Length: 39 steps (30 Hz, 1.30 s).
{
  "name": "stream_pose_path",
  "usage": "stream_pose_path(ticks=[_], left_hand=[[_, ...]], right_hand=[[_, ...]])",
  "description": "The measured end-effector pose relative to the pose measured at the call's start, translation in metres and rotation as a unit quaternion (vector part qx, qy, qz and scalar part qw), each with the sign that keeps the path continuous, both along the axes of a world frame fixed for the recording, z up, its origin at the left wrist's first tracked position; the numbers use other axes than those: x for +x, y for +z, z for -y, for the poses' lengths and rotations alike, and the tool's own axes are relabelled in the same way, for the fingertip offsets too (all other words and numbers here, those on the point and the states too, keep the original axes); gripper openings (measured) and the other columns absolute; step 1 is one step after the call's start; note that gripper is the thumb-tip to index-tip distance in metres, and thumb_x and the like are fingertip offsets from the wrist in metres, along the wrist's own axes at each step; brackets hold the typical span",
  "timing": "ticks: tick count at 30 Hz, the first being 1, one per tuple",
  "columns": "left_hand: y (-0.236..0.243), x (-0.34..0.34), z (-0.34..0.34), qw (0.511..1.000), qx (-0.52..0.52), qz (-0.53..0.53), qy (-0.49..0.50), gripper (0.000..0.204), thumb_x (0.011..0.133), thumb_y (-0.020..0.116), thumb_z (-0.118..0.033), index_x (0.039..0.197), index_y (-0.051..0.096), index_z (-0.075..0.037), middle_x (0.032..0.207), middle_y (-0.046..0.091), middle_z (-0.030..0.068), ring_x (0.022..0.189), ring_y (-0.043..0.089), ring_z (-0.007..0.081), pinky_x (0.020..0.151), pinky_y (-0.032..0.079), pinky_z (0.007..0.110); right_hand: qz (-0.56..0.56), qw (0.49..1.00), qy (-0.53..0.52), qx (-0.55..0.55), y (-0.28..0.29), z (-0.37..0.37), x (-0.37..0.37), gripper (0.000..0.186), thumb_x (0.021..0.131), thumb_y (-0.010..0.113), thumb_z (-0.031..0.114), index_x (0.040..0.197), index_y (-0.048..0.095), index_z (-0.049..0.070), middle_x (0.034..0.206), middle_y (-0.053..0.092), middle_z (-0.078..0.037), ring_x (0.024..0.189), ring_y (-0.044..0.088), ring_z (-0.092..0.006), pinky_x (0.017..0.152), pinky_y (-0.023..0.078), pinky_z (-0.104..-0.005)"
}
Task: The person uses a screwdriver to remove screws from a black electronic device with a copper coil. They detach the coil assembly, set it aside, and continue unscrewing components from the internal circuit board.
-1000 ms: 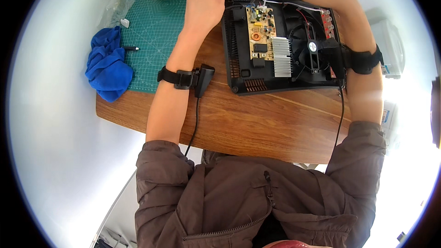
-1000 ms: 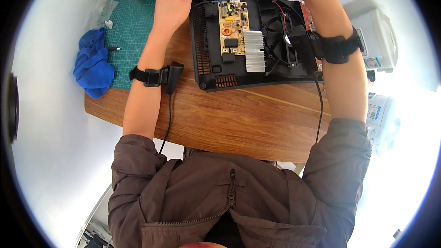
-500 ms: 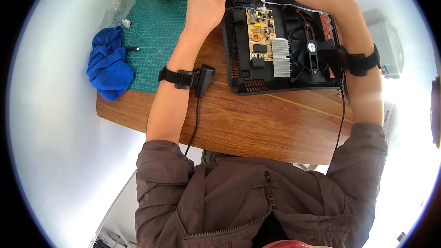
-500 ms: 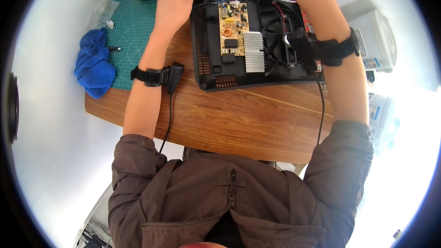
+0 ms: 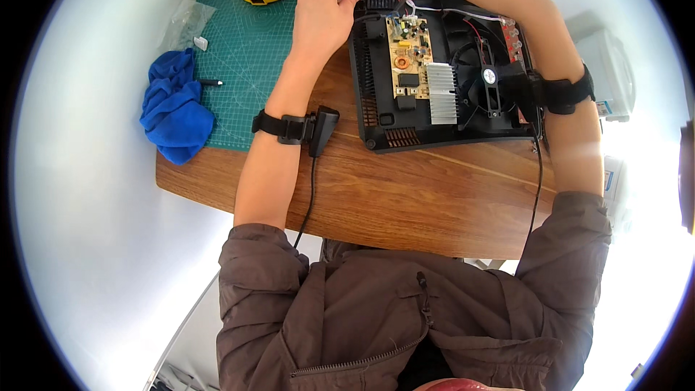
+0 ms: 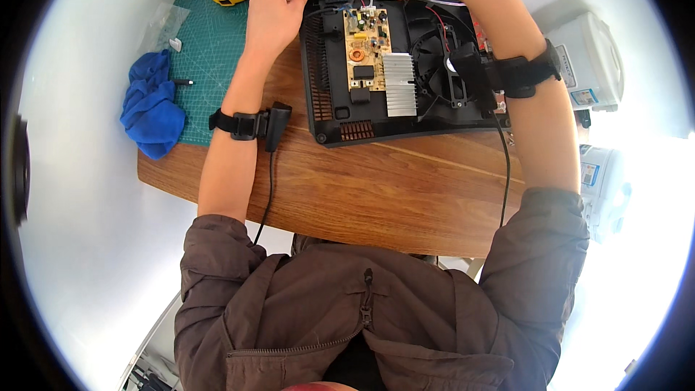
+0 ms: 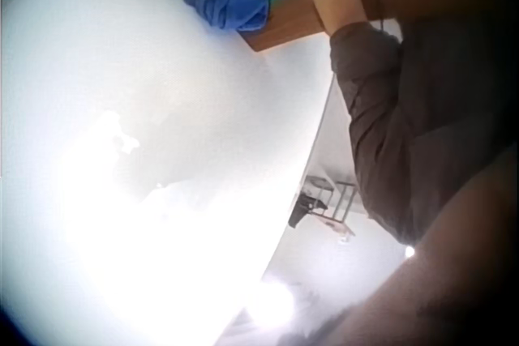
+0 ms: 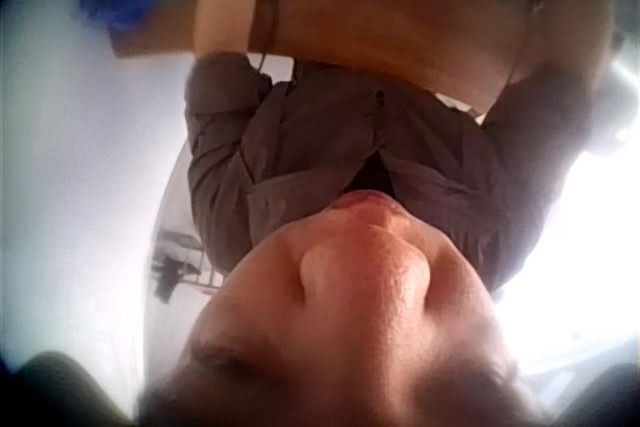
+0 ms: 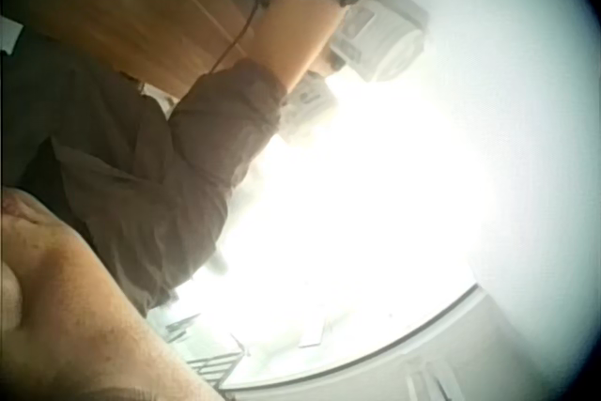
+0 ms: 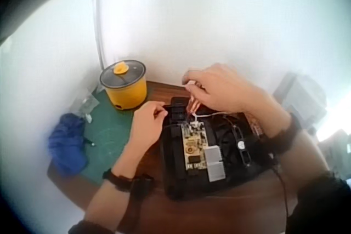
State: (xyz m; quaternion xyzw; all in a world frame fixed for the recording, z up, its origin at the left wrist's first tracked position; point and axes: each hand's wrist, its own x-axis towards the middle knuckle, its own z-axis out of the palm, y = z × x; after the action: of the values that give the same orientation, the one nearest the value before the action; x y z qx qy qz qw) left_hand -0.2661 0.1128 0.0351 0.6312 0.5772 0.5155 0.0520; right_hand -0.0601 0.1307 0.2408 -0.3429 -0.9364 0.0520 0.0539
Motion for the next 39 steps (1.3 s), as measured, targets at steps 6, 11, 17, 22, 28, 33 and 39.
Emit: stream_pose_path(ticks=[6, 11, 17, 22, 28, 33, 39], left_hand=[[0.001, -0.003, 0.005, 1.0, -0.009, -0.013, 0.011, 0.023, 0.094, 0.073, -0.016, 0.11, 0.073, 0.001, 0.094, 0.076, 0.0123, 0.084, 0.072, 0.0202, 0.079, 0.056, 0.032], [0.002, -0.002, 0.005, 1.0, -0.004, -0.011, 0.009, 0.022, 0.093, 0.073, -0.015, 0.109, 0.073, 0.001, 0.098, 0.076, 0.0115, 0.085, 0.073, 0.0199, 0.08, 0.057, 0.032], [-0.002, -0.007, 0.003, 1.0, 0.007, -0.023, 0.003, 0.021, 0.093, 0.073, -0.015, 0.105, 0.073, 0.002, 0.11, 0.076, 0.011, 0.087, 0.073, 0.0204, 0.081, 0.057, 0.032], [-0.001, -0.004, 0.003, 1.0, 0.0, -0.021, 0.001, 0.02, 0.092, 0.073, -0.014, 0.102, 0.073, 0.003, 0.116, 0.075, 0.011, 0.089, 0.073, 0.0215, 0.082, 0.057, 0.033], [-0.001, -0.005, 0.004, 1.0, 0.002, -0.024, 0.004, 0.019, 0.092, 0.073, -0.014, 0.101, 0.072, 0.004, 0.118, 0.075, 0.0108, 0.089, 0.073, 0.0221, 0.083, 0.057, 0.033], [-0.002, -0.007, 0.004, 1.0, -0.006, -0.03, 0.005, 0.019, 0.092, 0.072, -0.013, 0.101, 0.072, 0.003, 0.117, 0.075, 0.0106, 0.091, 0.074, 0.0231, 0.084, 0.058, 0.033], [-0.001, -0.006, 0.003, 0.999, -0.004, -0.033, 0.004, 0.018, 0.092, 0.073, -0.013, 0.1, 0.073, 0.003, 0.118, 0.075, 0.0103, 0.093, 0.074, 0.0237, 0.085, 0.058, 0.033]], right_hand=[[-0.123, 0.982, 0.094, 0.109, -0.035, -0.025, 0.012, 0.031, 0.1, 0.054, 0.021, 0.122, 0.062, 0.0, 0.094, 0.071, -0.023, 0.089, 0.068, -0.0432, 0.082, 0.054, -0.048], [-0.085, 0.993, 0.034, 0.08, -0.038, -0.027, 0.008, 0.04, 0.103, 0.053, 0.025, 0.134, 0.055, 0.0, 0.107, 0.069, -0.027, 0.101, 0.066, -0.0437, 0.088, 0.052, -0.0484], [-0.152, 0.979, -0.024, 0.133, -0.041, 0.006, -0.001, 0.036, 0.1, 0.058, 0.023, 0.127, 0.057, 0.0, 0.112, 0.067, -0.025, 0.104, 0.065, -0.0426, 0.09, 0.051, -0.0482], [-0.064, 0.997, 0.013, 0.039, -0.032, -0.022, 0.01, 0.041, 0.099, 0.061, 0.024, 0.133, 0.056, 0.003, 0.119, 0.064, -0.023, 0.105, 0.065, -0.0405, 0.092, 0.052, -0.0464], [-0.153, 0.982, 0.057, 0.097, -0.032, 0.007, 0.004, 0.033, 0.098, 0.06, 0.024, 0.123, 0.061, 0.003, 0.111, 0.067, -0.024, 0.099, 0.066, -0.0408, 0.086, 0.053, -0.0462], [-0.001, 0.994, -0.05, 0.099, -0.026, -0.011, -0.007, 0.032, 0.098, 0.06, 0.024, 0.122, 0.061, 0.003, 0.11, 0.068, -0.023, 0.1, 0.066, -0.0405, 0.088, 0.053, -0.0458], [-0.122, 0.989, 0.05, 0.066, -0.035, -0.012, 0.01, 0.035, 0.098, 0.06, 0.024, 0.122, 0.059, -0.001, 0.107, 0.067, -0.024, 0.1, 0.066, -0.0402, 0.087, 0.052, -0.0466]])
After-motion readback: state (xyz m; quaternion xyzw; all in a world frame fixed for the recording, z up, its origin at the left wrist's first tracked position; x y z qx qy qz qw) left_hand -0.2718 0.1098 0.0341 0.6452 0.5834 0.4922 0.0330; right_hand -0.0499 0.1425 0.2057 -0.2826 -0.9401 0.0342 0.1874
